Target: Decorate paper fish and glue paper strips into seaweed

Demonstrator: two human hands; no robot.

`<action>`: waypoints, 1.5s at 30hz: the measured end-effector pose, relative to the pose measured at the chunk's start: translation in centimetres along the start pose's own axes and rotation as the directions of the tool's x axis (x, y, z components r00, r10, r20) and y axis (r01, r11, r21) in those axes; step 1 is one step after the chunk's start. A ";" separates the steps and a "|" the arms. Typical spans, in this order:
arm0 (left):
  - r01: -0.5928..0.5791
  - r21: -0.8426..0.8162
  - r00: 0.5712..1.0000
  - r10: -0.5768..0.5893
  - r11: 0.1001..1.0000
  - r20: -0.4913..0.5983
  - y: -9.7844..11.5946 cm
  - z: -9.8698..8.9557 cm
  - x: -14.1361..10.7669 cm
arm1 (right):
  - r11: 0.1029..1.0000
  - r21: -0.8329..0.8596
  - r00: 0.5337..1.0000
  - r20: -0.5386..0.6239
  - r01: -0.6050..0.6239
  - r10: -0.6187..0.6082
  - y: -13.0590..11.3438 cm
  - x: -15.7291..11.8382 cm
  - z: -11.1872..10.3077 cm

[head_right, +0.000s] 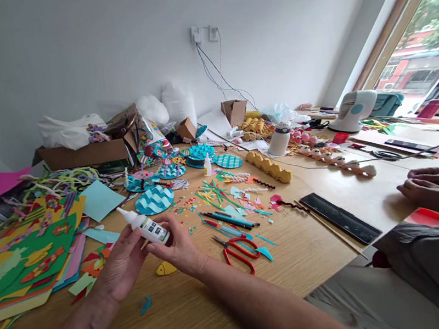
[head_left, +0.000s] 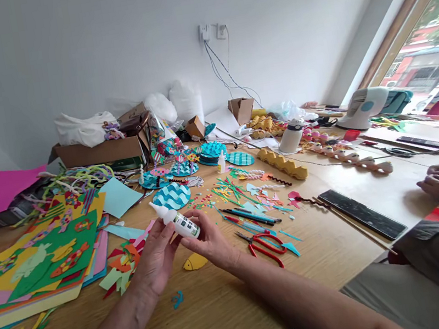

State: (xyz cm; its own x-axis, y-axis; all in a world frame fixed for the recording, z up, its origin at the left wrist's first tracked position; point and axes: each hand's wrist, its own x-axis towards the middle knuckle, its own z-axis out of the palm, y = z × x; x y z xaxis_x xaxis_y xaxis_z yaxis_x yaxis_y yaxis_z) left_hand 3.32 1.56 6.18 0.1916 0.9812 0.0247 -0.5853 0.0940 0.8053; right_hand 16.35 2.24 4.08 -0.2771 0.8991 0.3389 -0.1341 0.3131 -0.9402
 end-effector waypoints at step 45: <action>-0.553 0.820 0.825 0.041 -0.149 0.564 -1.0 -5.8 -2.8 | 0.984 -0.177 0.987 -0.153 0.031 -0.058 -1.3 0.7 -3.9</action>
State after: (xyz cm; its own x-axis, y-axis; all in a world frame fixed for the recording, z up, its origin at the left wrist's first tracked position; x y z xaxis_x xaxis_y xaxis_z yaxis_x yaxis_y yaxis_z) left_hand -1.17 -0.31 1.90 0.5782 0.7181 0.3874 0.6270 -0.6949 0.3522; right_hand 20.07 3.67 5.36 -0.1203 0.9155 0.3838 0.0283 0.3896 -0.9205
